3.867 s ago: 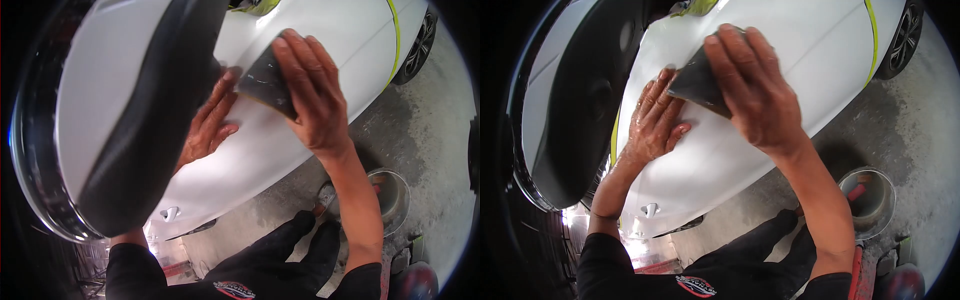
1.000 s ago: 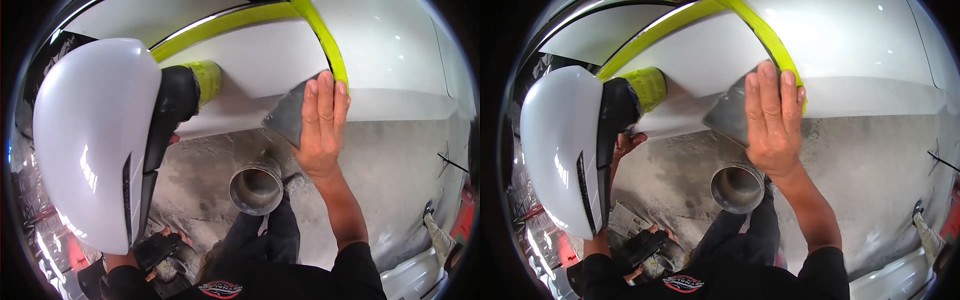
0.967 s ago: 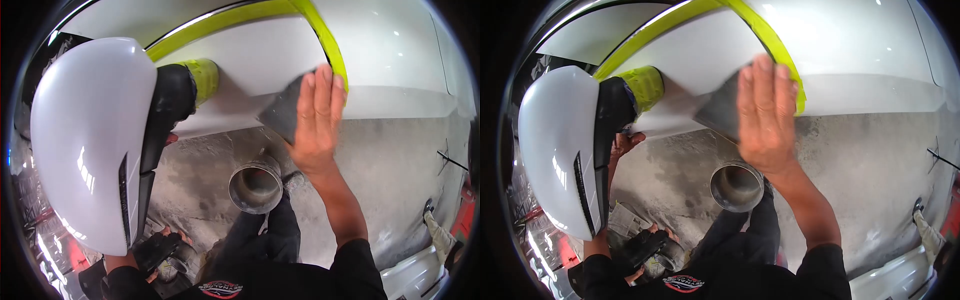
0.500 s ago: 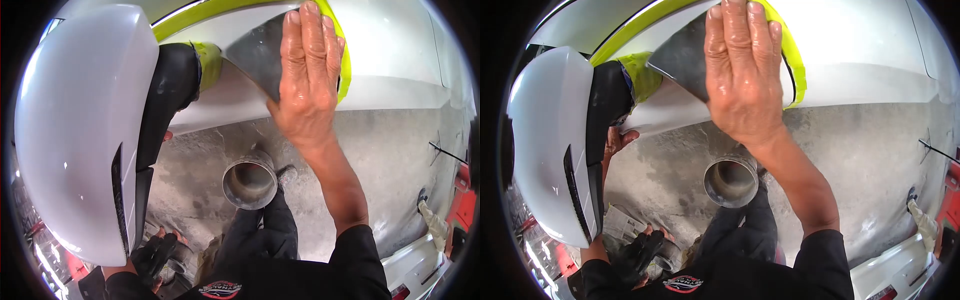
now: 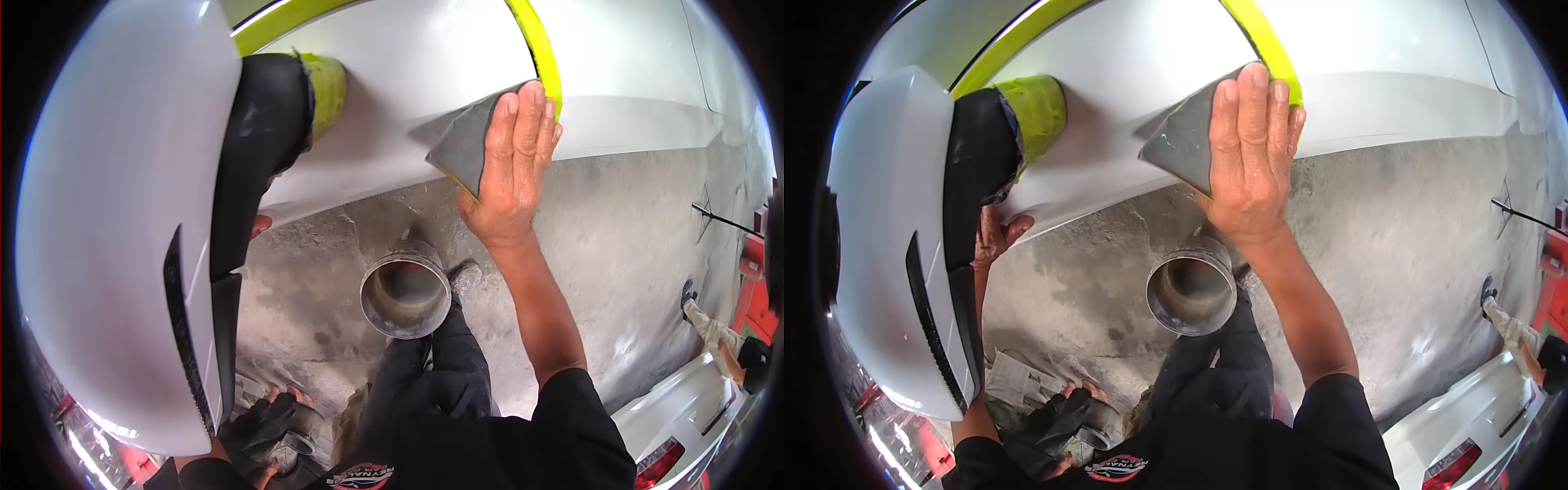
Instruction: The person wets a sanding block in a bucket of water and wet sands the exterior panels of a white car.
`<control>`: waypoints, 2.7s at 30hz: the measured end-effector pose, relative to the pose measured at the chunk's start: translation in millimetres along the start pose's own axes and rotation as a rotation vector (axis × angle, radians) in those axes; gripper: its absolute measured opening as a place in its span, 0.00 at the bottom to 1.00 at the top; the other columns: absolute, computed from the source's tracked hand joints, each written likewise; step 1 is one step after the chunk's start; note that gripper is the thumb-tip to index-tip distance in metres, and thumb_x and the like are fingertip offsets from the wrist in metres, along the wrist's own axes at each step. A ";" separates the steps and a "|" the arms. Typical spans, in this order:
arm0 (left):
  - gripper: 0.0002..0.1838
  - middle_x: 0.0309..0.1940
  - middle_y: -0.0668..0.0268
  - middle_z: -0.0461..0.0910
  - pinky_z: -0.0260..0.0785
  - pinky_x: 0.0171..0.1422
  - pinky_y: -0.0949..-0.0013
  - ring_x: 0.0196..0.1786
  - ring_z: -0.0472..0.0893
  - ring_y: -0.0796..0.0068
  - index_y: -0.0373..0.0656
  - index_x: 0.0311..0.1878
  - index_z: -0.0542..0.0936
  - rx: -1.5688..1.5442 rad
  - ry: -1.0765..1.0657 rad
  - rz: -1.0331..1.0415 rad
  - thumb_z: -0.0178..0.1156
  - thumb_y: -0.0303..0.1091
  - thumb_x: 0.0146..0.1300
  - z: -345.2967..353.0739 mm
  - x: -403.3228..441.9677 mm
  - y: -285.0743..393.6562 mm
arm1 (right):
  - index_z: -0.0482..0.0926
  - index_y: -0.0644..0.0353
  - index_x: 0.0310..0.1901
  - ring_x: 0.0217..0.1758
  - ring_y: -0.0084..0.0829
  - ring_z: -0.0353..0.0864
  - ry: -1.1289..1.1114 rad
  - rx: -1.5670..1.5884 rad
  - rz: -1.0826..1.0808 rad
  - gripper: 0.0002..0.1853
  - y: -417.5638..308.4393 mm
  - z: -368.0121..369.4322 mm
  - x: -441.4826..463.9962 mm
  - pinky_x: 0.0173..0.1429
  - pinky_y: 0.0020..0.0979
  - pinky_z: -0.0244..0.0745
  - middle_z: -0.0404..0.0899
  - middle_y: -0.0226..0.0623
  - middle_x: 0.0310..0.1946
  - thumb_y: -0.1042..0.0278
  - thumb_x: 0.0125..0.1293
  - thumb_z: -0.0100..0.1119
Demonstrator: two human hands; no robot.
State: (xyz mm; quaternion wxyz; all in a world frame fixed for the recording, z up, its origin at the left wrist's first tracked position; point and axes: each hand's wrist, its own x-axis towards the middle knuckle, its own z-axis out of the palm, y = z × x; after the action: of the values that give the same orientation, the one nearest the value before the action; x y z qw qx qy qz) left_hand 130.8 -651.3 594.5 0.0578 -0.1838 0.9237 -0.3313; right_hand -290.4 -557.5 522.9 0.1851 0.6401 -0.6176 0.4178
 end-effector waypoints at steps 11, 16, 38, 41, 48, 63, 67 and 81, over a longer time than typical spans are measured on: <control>0.41 0.64 0.51 0.73 0.67 0.70 0.54 0.65 0.74 0.47 0.36 0.69 0.70 -0.065 -0.034 -0.060 0.59 0.63 0.67 1.3 -28.3 3.5 | 0.66 0.67 0.73 0.79 0.59 0.59 -0.141 0.097 -0.074 0.43 9.3 -22.7 27.6 0.81 0.55 0.49 0.63 0.54 0.75 0.81 0.49 0.60; 0.40 0.67 0.53 0.70 0.64 0.72 0.55 0.67 0.72 0.50 0.38 0.70 0.69 -0.086 -0.046 -0.080 0.60 0.61 0.67 -1.6 -37.1 7.8 | 0.69 0.64 0.72 0.80 0.52 0.59 -0.241 0.076 -0.189 0.39 -6.8 -25.5 70.9 0.81 0.52 0.53 0.65 0.49 0.75 0.79 0.54 0.59; 0.40 0.78 0.64 0.59 0.52 0.83 0.58 0.78 0.61 0.60 0.47 0.77 0.63 -0.650 0.326 -0.967 0.63 0.53 0.66 16.5 32.6 137.5 | 0.66 0.70 0.70 0.67 0.39 0.75 -1.170 1.071 0.871 0.22 1.5 -85.8 -35.7 0.65 0.46 0.78 0.70 0.44 0.69 0.72 0.79 0.48; 0.41 0.80 0.66 0.58 0.50 0.85 0.59 0.80 0.60 0.61 0.48 0.78 0.62 -0.715 0.528 -1.029 0.63 0.52 0.66 5.9 34.2 135.8 | 0.65 0.61 0.70 0.63 0.37 0.77 -1.318 1.149 1.105 0.21 -37.9 -85.4 -52.6 0.58 0.47 0.85 0.74 0.42 0.64 0.68 0.79 0.51; 0.38 0.80 0.68 0.60 0.44 0.85 0.51 0.83 0.54 0.66 0.55 0.79 0.63 -0.312 0.333 -0.970 0.47 0.65 0.71 12.5 9.7 125.4 | 0.65 0.59 0.71 0.64 0.35 0.78 -1.656 1.096 0.717 0.22 -85.7 -55.0 -41.7 0.58 0.45 0.87 0.71 0.46 0.68 0.67 0.79 0.51; 0.41 0.82 0.66 0.53 0.40 0.87 0.54 0.84 0.49 0.63 0.50 0.80 0.60 -0.448 0.691 -1.351 0.34 0.68 0.74 28.9 19.1 126.2 | 0.71 0.71 0.67 0.68 0.47 0.77 -1.224 1.058 0.106 0.20 -160.6 -21.5 12.3 0.63 0.43 0.84 0.75 0.55 0.64 0.75 0.77 0.51; 0.40 0.82 0.64 0.53 0.38 0.87 0.53 0.85 0.47 0.62 0.52 0.81 0.59 -0.385 0.580 -1.258 0.33 0.67 0.75 18.2 57.6 141.8 | 0.72 0.74 0.66 0.64 0.46 0.80 -1.141 1.142 0.076 0.21 -157.2 -23.5 11.6 0.58 0.41 0.85 0.77 0.59 0.63 0.69 0.78 0.52; 0.35 0.74 0.57 0.68 0.51 0.83 0.56 0.80 0.60 0.59 0.46 0.74 0.70 -0.263 0.741 -1.242 0.51 0.59 0.73 52.0 -17.8 110.9 | 0.70 0.70 0.69 0.76 0.57 0.66 -0.435 0.262 -1.159 0.27 -160.1 44.1 41.7 0.78 0.55 0.58 0.70 0.60 0.69 0.73 0.70 0.57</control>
State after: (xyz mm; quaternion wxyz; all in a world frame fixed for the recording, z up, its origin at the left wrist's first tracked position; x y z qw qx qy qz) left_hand 125.8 -596.2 483.8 -0.4792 -0.5546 0.6403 -0.2297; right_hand -130.2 -590.3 573.7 0.1717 0.9583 -0.1378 0.1823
